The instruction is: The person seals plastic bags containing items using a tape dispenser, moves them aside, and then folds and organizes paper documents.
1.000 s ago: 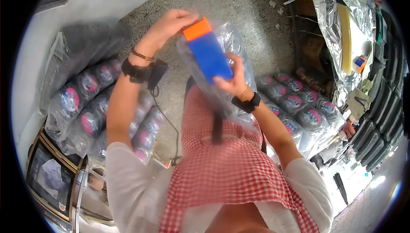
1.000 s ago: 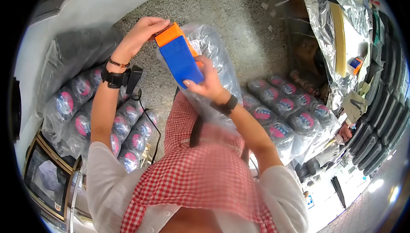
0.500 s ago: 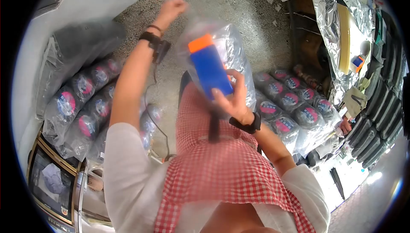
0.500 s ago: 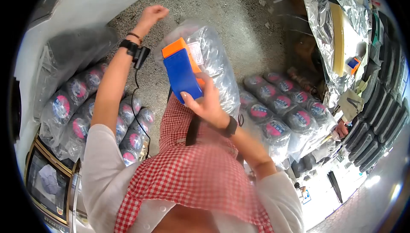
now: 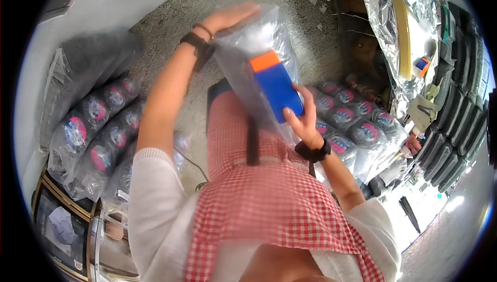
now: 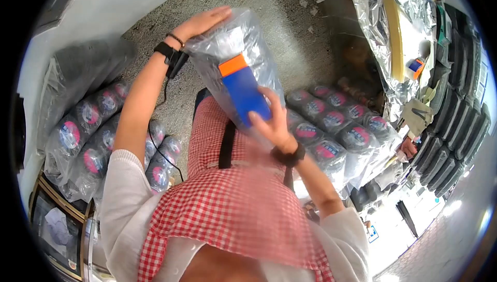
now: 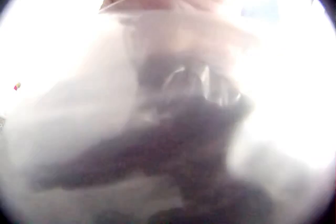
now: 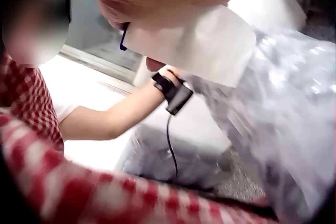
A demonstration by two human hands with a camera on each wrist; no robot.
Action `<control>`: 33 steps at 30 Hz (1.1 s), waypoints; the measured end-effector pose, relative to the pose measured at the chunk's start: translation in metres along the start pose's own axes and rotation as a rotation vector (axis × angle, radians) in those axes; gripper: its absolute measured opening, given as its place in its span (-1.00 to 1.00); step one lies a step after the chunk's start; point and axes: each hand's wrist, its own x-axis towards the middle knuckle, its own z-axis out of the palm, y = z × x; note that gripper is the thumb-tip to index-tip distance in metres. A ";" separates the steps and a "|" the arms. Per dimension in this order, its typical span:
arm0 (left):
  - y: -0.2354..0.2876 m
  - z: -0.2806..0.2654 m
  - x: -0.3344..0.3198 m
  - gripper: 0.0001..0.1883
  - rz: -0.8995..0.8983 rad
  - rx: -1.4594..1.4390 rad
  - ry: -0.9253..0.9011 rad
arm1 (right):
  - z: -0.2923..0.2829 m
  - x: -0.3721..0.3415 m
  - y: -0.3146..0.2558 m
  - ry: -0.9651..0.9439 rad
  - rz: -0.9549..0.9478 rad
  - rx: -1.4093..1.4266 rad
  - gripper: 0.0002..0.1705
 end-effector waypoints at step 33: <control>0.097 0.141 -0.211 -0.33 0.427 0.237 0.467 | 0.059 0.183 -0.007 -0.164 -0.033 0.092 -0.46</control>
